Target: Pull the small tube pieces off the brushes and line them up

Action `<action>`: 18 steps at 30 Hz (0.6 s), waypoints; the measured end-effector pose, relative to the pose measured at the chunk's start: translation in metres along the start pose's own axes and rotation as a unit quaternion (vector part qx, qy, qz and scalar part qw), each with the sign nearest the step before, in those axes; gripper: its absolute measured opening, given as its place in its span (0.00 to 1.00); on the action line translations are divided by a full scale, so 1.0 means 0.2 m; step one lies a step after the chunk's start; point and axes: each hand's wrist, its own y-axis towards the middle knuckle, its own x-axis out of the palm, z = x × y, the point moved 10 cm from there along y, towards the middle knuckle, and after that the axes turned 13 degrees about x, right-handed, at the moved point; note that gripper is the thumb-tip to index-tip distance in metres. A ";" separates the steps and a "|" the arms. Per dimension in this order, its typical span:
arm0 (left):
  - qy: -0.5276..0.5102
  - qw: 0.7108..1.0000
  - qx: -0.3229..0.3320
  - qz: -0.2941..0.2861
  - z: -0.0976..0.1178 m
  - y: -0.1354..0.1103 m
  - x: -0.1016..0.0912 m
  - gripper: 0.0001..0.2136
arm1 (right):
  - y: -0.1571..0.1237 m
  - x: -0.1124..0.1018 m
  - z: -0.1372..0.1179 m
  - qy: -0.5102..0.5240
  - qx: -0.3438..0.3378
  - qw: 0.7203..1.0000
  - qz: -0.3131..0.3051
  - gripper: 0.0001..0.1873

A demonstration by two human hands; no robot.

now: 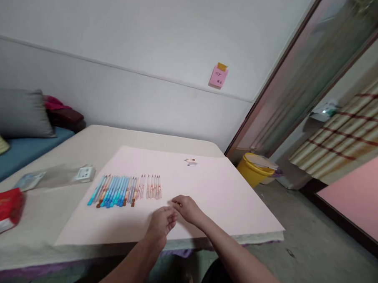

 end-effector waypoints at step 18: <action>-0.048 0.996 0.002 0.077 0.10 0.14 -0.13 0.04 | 0.50 0.33 0.06 -0.071 0.233 0.970 0.024 0.15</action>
